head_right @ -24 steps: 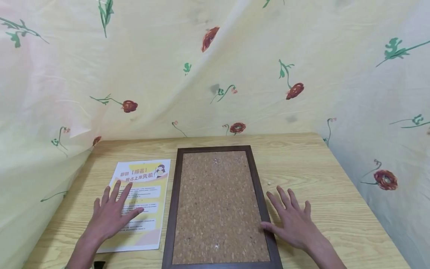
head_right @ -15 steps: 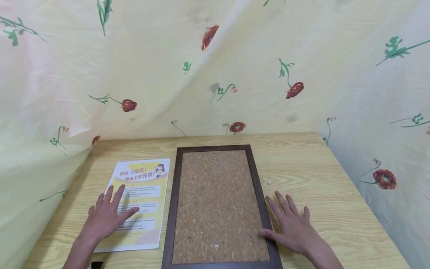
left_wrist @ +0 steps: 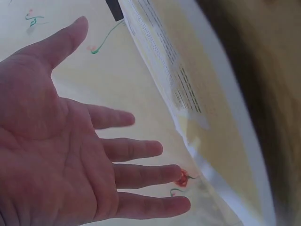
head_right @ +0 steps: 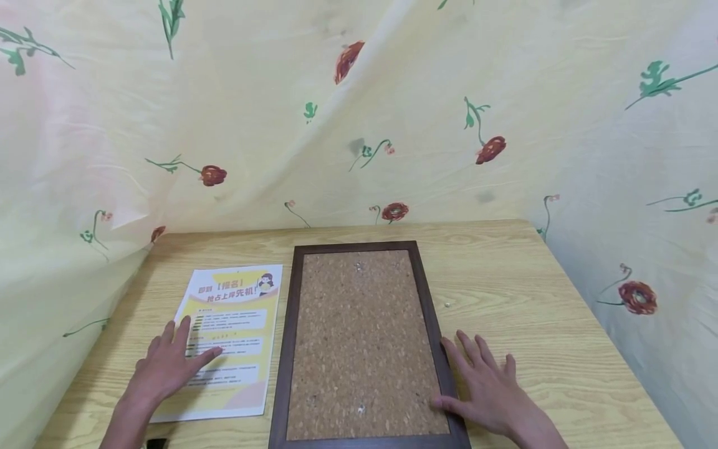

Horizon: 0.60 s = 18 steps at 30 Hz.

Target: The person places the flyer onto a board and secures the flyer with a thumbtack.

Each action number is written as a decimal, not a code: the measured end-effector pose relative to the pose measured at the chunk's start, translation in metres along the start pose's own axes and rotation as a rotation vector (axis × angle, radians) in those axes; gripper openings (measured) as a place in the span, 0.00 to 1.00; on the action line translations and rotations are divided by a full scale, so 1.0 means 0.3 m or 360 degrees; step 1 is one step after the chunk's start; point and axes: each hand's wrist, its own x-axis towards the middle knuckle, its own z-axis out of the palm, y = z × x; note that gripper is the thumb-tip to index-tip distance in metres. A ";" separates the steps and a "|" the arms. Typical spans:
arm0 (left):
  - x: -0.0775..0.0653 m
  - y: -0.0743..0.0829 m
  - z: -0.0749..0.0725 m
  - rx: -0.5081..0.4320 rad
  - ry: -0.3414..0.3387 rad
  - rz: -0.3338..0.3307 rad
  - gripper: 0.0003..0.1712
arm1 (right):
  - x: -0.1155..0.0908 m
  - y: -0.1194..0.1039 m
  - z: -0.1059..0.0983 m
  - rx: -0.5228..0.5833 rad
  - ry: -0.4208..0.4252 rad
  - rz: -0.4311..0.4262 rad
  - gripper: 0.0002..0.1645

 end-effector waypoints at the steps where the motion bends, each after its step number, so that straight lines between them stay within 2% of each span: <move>1: 0.001 -0.001 -0.001 -0.0005 -0.0005 -0.0019 0.66 | -0.004 -0.001 0.002 -0.0005 -0.0003 -0.0001 0.58; 5: 0.006 -0.008 0.000 -0.0022 -0.0024 -0.0088 0.68 | -0.017 -0.003 0.010 -0.0035 -0.0027 -0.0011 0.60; 9: 0.008 -0.017 0.001 -0.0014 -0.0001 -0.0112 0.67 | -0.025 -0.002 0.017 -0.0038 -0.0050 -0.0023 0.62; 12: 0.007 -0.023 0.001 -0.0008 0.0021 -0.0129 0.64 | -0.027 -0.002 0.020 0.0005 -0.0148 0.0026 0.64; 16: 0.005 -0.030 0.000 -0.0026 -0.0022 -0.0176 0.64 | -0.036 -0.004 0.024 0.0063 -0.0241 0.0076 0.65; 18: 0.005 -0.032 -0.001 -0.0042 -0.0054 -0.0195 0.65 | -0.043 -0.005 0.025 0.0075 -0.0228 0.0069 0.66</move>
